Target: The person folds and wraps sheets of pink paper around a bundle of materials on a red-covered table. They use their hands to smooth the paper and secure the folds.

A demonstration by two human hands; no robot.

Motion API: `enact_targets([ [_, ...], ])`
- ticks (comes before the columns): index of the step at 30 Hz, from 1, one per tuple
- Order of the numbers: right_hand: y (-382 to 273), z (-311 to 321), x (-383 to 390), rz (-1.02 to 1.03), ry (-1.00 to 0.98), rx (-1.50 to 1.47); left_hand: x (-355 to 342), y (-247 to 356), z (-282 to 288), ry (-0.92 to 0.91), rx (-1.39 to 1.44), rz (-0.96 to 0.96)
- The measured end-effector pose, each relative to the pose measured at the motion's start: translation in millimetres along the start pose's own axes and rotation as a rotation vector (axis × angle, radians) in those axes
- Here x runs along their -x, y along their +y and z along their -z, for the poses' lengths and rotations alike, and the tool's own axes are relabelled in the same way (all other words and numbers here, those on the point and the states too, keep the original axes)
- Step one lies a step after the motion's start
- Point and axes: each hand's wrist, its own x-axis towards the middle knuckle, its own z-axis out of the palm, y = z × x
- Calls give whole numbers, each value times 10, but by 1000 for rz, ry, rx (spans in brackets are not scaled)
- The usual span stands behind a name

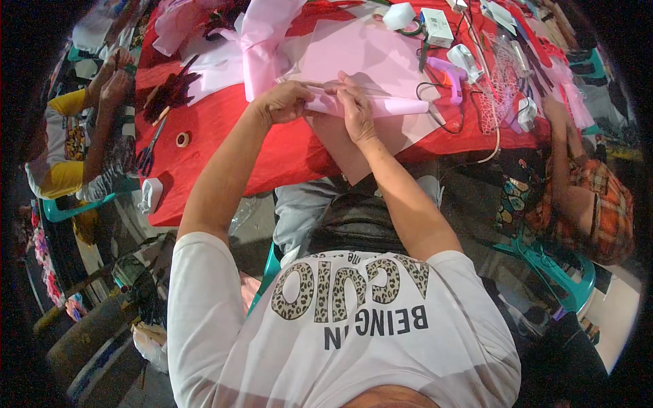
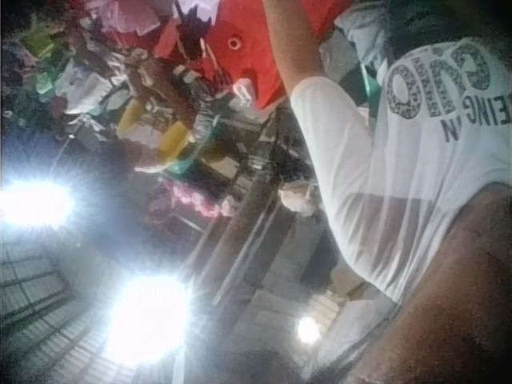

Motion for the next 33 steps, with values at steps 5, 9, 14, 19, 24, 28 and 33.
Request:
enact_targets([
  [5, 148, 30, 11, -10, 11, 30, -68, 38, -112, -4, -20, 16],
  [9, 41, -89, 27, -50, -15, -36, -64, -39, 88, 58, 10, 2],
  [14, 1, -47, 20, -28, -17, 47, -120, -34, 42, 133, 36, 27],
  [19, 14, -56, 19, 17, -3, 73, -148, -45, 39, 127, 159, 32],
  [24, 7, -74, 21, 65, 13, 131, -93, -4, -5, 135, 120, 53],
  [28, 8, -87, 14, 69, 30, 114, -57, -21, -31, 59, 1, -33],
  [33, 102, -82, 5, 50, -22, 67, -119, -11, 65, -132, -553, -197],
])
